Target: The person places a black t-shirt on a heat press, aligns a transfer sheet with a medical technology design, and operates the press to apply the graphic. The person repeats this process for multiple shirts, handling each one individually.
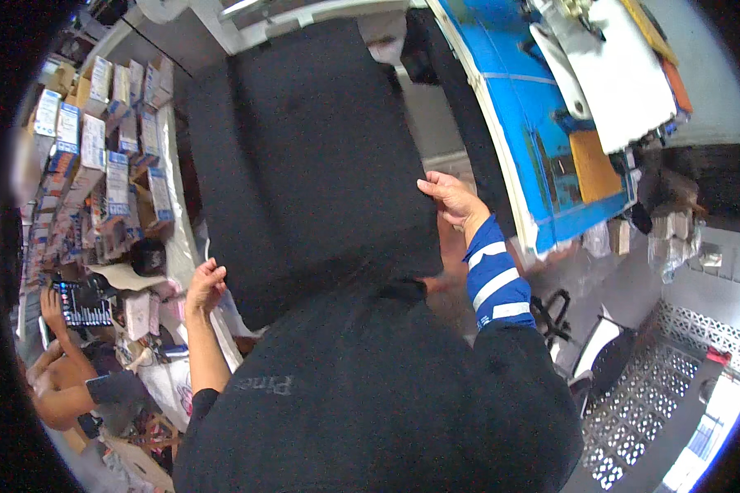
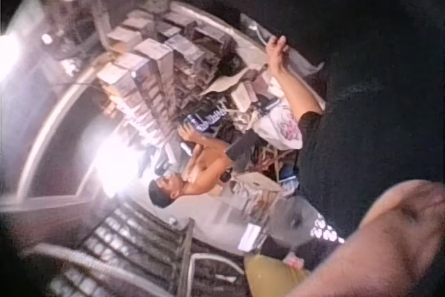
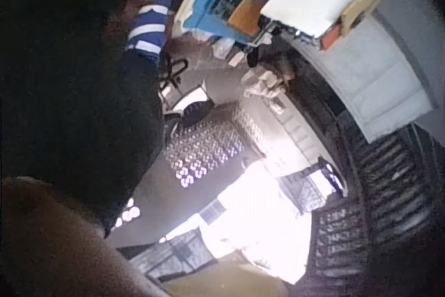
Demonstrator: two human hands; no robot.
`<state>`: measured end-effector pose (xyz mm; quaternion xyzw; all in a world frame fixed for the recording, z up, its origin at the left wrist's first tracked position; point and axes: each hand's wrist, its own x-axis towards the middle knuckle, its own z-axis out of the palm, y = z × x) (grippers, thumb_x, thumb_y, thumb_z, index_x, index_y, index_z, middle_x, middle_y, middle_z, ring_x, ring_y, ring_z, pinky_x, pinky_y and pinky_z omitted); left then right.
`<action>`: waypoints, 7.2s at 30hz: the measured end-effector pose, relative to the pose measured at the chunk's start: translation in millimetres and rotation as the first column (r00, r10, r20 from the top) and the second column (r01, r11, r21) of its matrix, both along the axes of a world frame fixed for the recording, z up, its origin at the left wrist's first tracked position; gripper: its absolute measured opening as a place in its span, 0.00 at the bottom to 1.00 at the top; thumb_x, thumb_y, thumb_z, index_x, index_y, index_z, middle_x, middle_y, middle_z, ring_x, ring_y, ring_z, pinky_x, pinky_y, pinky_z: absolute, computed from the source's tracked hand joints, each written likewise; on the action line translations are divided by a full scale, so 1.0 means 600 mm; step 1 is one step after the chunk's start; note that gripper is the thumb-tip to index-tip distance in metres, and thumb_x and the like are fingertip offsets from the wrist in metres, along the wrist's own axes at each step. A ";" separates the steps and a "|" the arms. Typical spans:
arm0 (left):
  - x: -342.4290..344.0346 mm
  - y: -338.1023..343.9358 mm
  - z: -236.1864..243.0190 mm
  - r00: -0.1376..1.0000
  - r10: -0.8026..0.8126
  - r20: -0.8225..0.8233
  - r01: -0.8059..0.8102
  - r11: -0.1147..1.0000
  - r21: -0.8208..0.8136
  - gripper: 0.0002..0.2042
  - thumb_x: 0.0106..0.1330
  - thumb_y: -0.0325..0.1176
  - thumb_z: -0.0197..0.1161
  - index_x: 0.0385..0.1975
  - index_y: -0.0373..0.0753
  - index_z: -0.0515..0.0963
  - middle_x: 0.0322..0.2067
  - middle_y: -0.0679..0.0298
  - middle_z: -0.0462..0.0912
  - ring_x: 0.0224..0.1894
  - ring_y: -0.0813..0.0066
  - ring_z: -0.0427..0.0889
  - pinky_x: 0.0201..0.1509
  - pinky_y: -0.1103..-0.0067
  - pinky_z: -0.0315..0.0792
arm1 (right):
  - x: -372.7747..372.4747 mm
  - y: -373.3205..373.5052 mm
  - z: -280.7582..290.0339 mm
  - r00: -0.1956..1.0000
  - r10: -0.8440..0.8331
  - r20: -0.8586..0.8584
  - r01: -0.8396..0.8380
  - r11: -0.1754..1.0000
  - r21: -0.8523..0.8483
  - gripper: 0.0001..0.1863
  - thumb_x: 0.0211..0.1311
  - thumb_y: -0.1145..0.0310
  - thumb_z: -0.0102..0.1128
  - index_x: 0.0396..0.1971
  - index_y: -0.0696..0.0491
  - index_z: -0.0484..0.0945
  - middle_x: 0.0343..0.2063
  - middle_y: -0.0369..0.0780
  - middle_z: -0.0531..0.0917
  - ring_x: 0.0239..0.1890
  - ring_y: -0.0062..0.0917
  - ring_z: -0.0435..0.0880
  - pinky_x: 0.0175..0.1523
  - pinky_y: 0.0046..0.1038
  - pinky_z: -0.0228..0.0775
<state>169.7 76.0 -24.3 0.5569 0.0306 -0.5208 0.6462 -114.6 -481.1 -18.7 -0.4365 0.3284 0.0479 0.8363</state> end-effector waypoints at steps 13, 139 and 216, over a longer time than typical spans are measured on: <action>-0.101 0.039 -0.003 0.996 0.089 0.025 -0.090 0.996 0.009 0.14 0.72 0.39 0.71 0.52 0.40 0.82 0.37 0.75 0.85 0.34 0.86 0.78 0.42 0.82 0.73 | -0.107 0.091 0.006 0.978 -0.196 -0.064 0.171 0.944 -0.283 0.16 0.83 0.61 0.56 0.56 0.59 0.79 0.45 0.39 0.88 0.47 0.24 0.86 0.55 0.31 0.79; 0.097 0.228 -0.151 0.703 -0.106 0.703 -0.710 -0.165 0.685 0.22 0.61 0.51 0.72 0.56 0.56 0.86 0.60 0.62 0.84 0.64 0.53 0.79 0.67 0.56 0.64 | 0.032 0.331 0.127 0.930 0.367 -0.024 0.030 -0.143 -0.989 0.06 0.68 0.74 0.66 0.41 0.57 0.87 0.55 0.46 0.86 0.60 0.43 0.82 0.66 0.41 0.73; 0.103 -0.616 0.068 -0.253 -0.529 0.810 -0.353 0.830 0.432 0.24 0.73 0.48 0.63 0.68 0.53 0.77 0.68 0.54 0.73 0.74 0.48 0.64 0.80 0.40 0.47 | 0.406 0.023 0.065 0.976 0.177 -0.127 -0.052 -0.374 -0.926 0.31 0.72 0.51 0.62 0.68 0.53 0.76 0.70 0.50 0.72 0.75 0.50 0.64 0.78 0.57 0.52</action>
